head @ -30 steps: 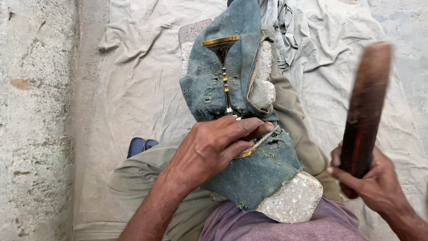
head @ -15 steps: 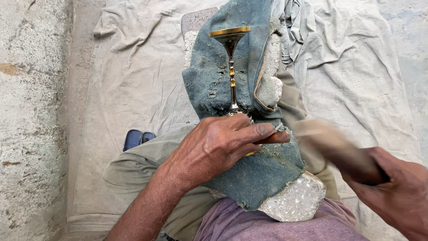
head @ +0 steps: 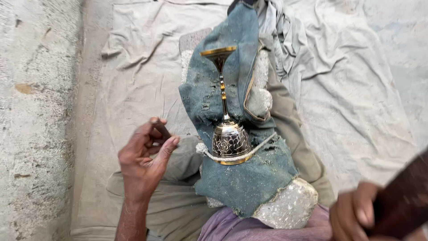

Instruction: The person sits on the ground holding a small punch against the ornate base of a brass candlestick-like object and repeatedly strikes the punch with a wooden mallet, repositioning the punch to work the decorated surface, and occasionally rotates the object to reach new areas.

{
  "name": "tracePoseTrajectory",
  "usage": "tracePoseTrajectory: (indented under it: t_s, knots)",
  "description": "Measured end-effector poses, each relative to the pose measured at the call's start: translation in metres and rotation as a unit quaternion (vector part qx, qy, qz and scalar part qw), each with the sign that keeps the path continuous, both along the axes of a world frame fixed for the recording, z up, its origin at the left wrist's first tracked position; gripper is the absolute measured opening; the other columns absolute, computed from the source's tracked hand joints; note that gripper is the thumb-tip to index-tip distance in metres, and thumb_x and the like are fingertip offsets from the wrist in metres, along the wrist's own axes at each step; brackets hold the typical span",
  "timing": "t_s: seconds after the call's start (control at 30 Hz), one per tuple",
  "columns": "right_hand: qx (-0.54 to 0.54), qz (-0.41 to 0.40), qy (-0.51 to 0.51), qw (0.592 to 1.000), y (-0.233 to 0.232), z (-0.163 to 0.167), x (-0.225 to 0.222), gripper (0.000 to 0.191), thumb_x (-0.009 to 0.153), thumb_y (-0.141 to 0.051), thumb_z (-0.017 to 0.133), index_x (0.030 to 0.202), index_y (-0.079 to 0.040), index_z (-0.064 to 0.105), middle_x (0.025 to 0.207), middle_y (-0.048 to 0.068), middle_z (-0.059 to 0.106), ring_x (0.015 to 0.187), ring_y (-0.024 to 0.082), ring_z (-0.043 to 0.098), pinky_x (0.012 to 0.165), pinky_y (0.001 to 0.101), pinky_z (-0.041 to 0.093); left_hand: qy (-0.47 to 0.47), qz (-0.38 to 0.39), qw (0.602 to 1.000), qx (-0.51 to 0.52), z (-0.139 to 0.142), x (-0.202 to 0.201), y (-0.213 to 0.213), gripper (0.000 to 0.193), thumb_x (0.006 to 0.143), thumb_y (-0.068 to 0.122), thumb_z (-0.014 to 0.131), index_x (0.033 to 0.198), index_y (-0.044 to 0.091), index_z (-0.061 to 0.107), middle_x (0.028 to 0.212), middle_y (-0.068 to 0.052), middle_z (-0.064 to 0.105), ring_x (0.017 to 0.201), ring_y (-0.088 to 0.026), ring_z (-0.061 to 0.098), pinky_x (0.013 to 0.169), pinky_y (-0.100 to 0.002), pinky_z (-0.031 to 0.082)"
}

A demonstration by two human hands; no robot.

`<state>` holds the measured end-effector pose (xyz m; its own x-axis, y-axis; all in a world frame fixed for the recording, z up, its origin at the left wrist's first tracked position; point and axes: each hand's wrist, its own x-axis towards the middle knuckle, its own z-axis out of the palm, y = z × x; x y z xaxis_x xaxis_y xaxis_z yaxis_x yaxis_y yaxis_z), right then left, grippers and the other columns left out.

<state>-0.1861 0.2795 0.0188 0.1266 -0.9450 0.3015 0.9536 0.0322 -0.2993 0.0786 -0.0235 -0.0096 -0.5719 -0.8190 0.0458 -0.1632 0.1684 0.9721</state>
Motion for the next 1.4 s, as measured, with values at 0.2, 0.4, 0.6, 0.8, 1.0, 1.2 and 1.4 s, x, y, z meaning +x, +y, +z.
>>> tracePoseTrajectory:
  t_s: [0.2,0.4,0.6,0.8,1.0,1.2,1.4]
  knots:
    - [0.246,-0.132,0.231,0.932,0.055,-0.022,-0.001,0.04,0.092,-0.028,0.076,0.115,0.0,0.057,0.083,0.018,0.062,0.062,0.032,0.061,0.058,0.0451,0.057,-0.406,0.035,0.906,-0.114,-0.064,0.087,0.015,0.05,0.078,0.014,0.084,0.126,0.017,0.07,0.091,-0.013,0.074,0.078,-0.031,0.075,0.069,-0.043,0.061]
    - [0.312,-0.167,0.325,0.877,0.071,-0.012,-0.007,0.045,0.088,-0.023,0.081,0.119,-0.001,0.056,0.085,0.017,0.062,0.066,0.032,0.063,0.06,0.0457,0.058,-0.444,0.089,0.854,-0.257,-0.04,0.086,0.029,0.039,0.09,0.01,0.079,0.128,0.014,0.07,0.101,-0.011,0.075,0.083,-0.026,0.075,0.071,-0.041,0.061]
    - [0.342,-0.191,0.37,0.842,0.07,-0.015,-0.006,0.052,0.084,-0.017,0.086,0.123,-0.002,0.055,0.086,0.017,0.062,0.07,0.031,0.065,0.063,0.0463,0.059,-0.048,0.062,0.997,0.019,0.0,-0.002,0.041,0.052,0.084,0.002,0.078,0.134,0.002,0.064,0.103,-0.011,0.076,0.088,-0.014,0.076,0.075,-0.028,0.069]
    - [0.377,-0.228,0.417,0.795,0.076,-0.015,0.011,0.061,0.079,-0.012,0.091,0.127,-0.003,0.055,0.088,0.017,0.062,0.075,0.03,0.067,0.066,0.047,0.061,0.038,-0.065,0.994,0.083,0.013,-0.066,0.04,0.051,0.086,0.005,0.081,0.133,0.0,0.066,0.101,-0.008,0.077,0.088,-0.014,0.076,0.078,-0.028,0.07]
    - [0.372,-0.253,0.626,0.636,0.064,0.002,-0.018,0.062,0.075,-0.009,0.093,0.125,-0.005,0.056,0.091,0.013,0.065,0.083,0.027,0.071,0.072,0.0442,0.062,-0.023,-0.206,0.977,0.052,0.03,-0.092,0.015,0.056,0.084,0.009,0.084,0.137,0.01,0.066,0.092,-0.003,0.072,0.082,-0.009,0.068,0.072,-0.024,0.065]
    - [0.462,-0.18,0.689,0.528,0.026,0.002,-0.064,0.049,0.077,0.001,0.088,0.115,-0.004,0.057,0.084,0.013,0.064,0.073,0.024,0.067,0.06,0.0435,0.061,-0.069,-0.283,0.956,-0.032,0.04,-0.099,0.005,0.053,0.084,0.015,0.084,0.134,0.015,0.066,0.092,-0.002,0.075,0.077,-0.008,0.072,0.069,-0.024,0.064]
    - [0.386,-0.157,0.858,0.3,-0.023,0.038,-0.073,0.034,0.079,0.0,0.082,0.11,-0.003,0.066,0.079,0.011,0.069,0.061,0.021,0.066,0.053,0.0365,0.057,-0.04,-0.314,0.946,-0.074,0.036,-0.102,0.005,0.054,0.084,0.019,0.084,0.135,0.015,0.065,0.102,-0.002,0.077,0.083,-0.012,0.076,0.073,-0.027,0.065]
